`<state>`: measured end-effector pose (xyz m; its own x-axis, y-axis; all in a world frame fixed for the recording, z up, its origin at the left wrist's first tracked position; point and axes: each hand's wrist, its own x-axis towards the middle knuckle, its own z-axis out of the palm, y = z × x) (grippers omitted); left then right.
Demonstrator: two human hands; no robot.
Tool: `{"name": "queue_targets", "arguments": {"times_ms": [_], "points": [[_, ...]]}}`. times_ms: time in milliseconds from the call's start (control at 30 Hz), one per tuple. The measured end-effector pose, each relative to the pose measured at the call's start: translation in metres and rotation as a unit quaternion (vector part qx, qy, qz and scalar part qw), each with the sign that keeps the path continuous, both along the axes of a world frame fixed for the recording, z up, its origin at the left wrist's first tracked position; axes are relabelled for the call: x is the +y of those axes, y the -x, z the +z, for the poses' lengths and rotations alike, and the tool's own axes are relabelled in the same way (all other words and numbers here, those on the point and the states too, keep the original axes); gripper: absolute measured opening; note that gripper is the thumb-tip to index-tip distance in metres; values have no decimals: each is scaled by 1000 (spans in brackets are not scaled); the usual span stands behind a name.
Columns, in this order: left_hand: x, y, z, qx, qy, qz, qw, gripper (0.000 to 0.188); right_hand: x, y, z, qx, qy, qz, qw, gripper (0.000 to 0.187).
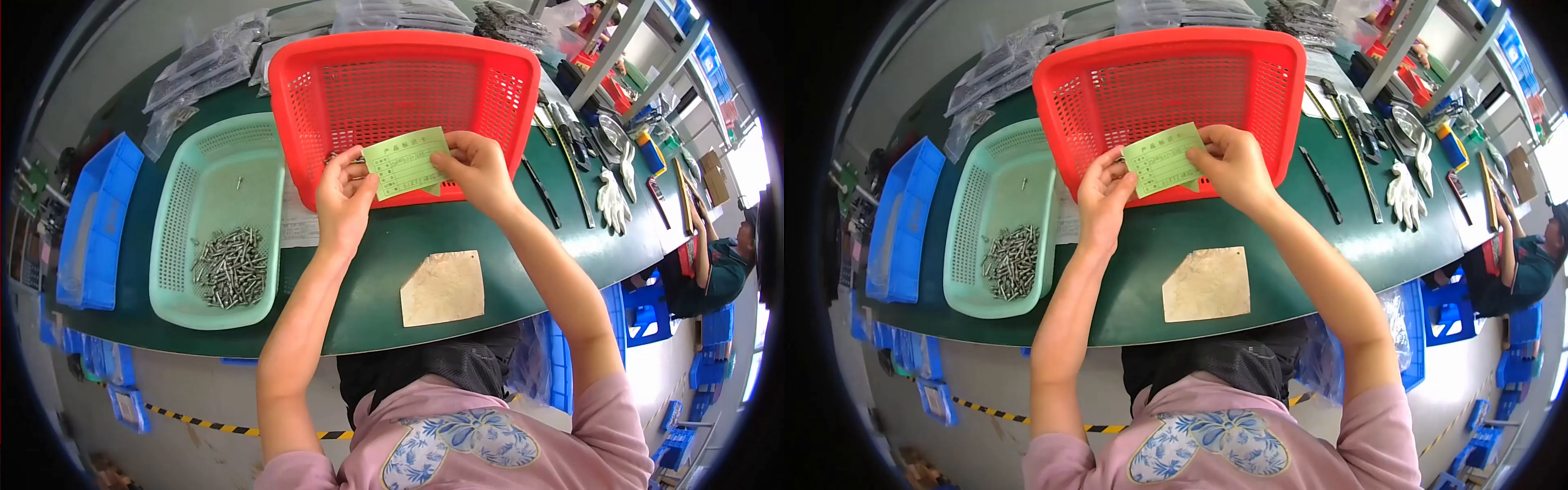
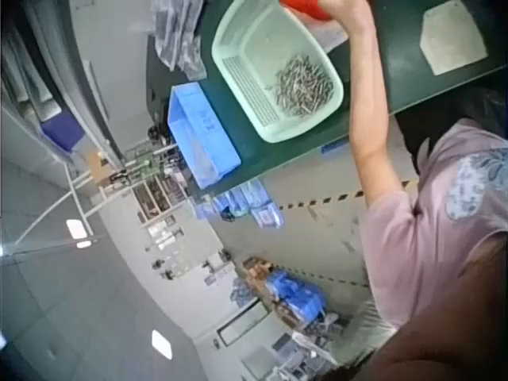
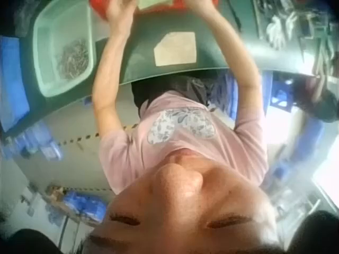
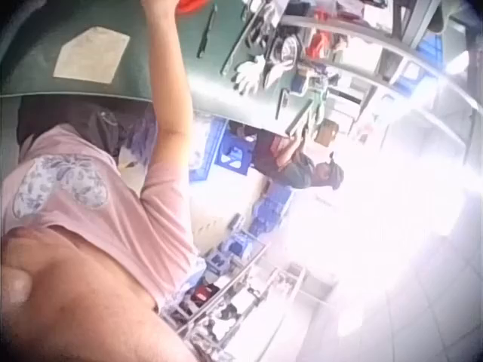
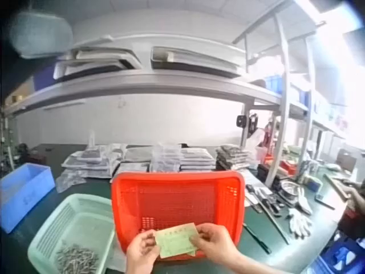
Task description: Manually sorting and inspecting small metal pins from one basket to another.
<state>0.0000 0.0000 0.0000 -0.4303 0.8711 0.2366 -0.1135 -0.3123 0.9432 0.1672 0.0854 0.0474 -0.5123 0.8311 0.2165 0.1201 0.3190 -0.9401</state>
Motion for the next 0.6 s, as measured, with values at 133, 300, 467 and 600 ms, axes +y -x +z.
{"name": "queue_targets", "arguments": {"times_ms": [133,300,467,600], "points": [[-1,2,0,-50,45,4,998,40,-5,1,4,9,5,-7,1000,19],[-6,-6,3,108,-29,37,993,67,0,2,0,-17,-33,-23,999,18],[-5,-4,-7,277,-64,20,959,81,4,6,-1,-20,-21,-47,998,19],[-10,-4,6,58,-54,-78,994,58,3,7,6,-24,-9,-33,999,25]]}}
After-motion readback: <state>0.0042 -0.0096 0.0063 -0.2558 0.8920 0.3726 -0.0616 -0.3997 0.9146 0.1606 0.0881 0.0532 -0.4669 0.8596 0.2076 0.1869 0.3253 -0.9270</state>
